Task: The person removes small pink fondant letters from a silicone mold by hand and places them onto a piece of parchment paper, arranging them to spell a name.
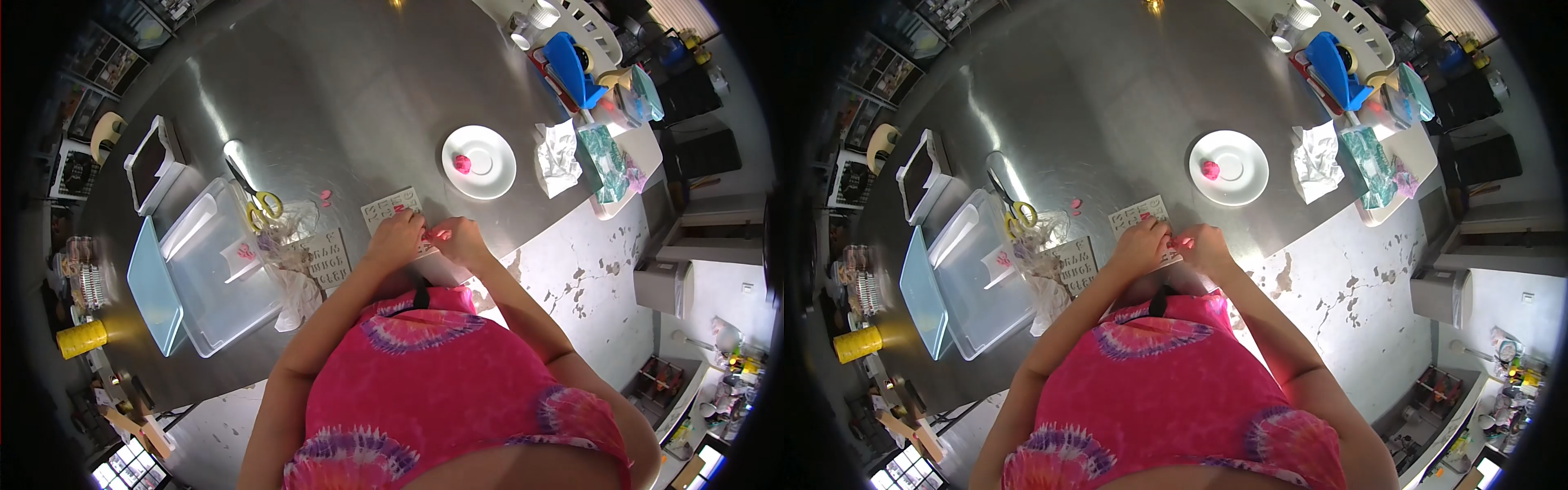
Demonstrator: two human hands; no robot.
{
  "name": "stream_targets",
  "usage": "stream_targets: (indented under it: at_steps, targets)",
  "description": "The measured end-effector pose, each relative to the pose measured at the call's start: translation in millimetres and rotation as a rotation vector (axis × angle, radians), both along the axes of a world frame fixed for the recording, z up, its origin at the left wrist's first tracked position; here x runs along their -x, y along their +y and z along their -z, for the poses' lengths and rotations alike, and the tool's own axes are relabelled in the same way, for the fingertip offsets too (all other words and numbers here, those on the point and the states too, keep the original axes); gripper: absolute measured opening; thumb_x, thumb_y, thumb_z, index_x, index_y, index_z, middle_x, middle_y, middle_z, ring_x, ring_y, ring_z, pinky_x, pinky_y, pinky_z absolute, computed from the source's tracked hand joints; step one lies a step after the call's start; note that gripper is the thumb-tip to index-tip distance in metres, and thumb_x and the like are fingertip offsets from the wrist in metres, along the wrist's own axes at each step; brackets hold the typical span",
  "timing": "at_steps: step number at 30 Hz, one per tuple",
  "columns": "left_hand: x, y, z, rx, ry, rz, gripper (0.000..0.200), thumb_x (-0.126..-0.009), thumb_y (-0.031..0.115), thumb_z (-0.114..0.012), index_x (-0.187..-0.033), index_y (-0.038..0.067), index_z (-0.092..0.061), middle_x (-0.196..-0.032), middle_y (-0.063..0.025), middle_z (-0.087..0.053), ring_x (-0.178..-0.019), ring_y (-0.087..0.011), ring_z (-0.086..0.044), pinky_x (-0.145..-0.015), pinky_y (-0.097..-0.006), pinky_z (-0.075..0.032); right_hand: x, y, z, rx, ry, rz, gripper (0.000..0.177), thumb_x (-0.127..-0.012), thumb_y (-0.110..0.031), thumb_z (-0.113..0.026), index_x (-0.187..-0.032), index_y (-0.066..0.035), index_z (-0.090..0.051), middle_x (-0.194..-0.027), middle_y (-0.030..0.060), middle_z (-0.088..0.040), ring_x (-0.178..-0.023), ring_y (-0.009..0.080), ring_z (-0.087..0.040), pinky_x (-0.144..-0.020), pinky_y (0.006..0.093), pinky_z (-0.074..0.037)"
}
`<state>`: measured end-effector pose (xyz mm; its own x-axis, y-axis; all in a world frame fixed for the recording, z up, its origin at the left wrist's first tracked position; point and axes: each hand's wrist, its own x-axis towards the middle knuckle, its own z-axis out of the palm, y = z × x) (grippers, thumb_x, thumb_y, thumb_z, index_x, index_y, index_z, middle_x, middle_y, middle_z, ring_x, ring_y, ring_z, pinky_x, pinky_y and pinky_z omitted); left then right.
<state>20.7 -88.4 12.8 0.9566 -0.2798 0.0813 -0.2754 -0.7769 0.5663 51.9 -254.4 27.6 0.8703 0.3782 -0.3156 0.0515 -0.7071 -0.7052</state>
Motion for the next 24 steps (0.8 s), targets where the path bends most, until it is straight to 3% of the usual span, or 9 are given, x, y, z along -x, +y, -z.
stream_targets:
  at_steps: [14, 24]
  targets:
    - [2.1, 0.8, 4.1, 0.067, -0.020, -0.007, 0.010, -0.076, 0.014, -0.055, -0.075, 0.004, -0.058, -0.077, -0.0136, -0.056, -0.072, -0.0313, -0.057, -0.065, -0.0413, -0.046, -11.6, 3.0, 7.7, 0.010, 0.064, 0.100, 0.019, -0.067, -0.021, -0.067, -0.078, -0.006, -0.069, -0.077, 0.0112, -0.067, -0.072, 0.0247, -0.065, -0.070, 0.0338, -0.051]
    - [9.6, -0.2, 8.7, 0.128, -0.036, -0.027, 0.008, -0.070, 0.013, -0.061, -0.070, 0.005, -0.059, -0.068, -0.0110, -0.057, -0.064, -0.0291, -0.057, -0.060, -0.0403, -0.044, -32.4, -1.0, 2.3, -0.005, 0.203, -0.043, 0.017, -0.060, -0.021, -0.072, -0.070, -0.007, -0.070, -0.071, 0.0104, -0.067, -0.067, 0.0217, -0.065, -0.066, 0.0317, -0.051]
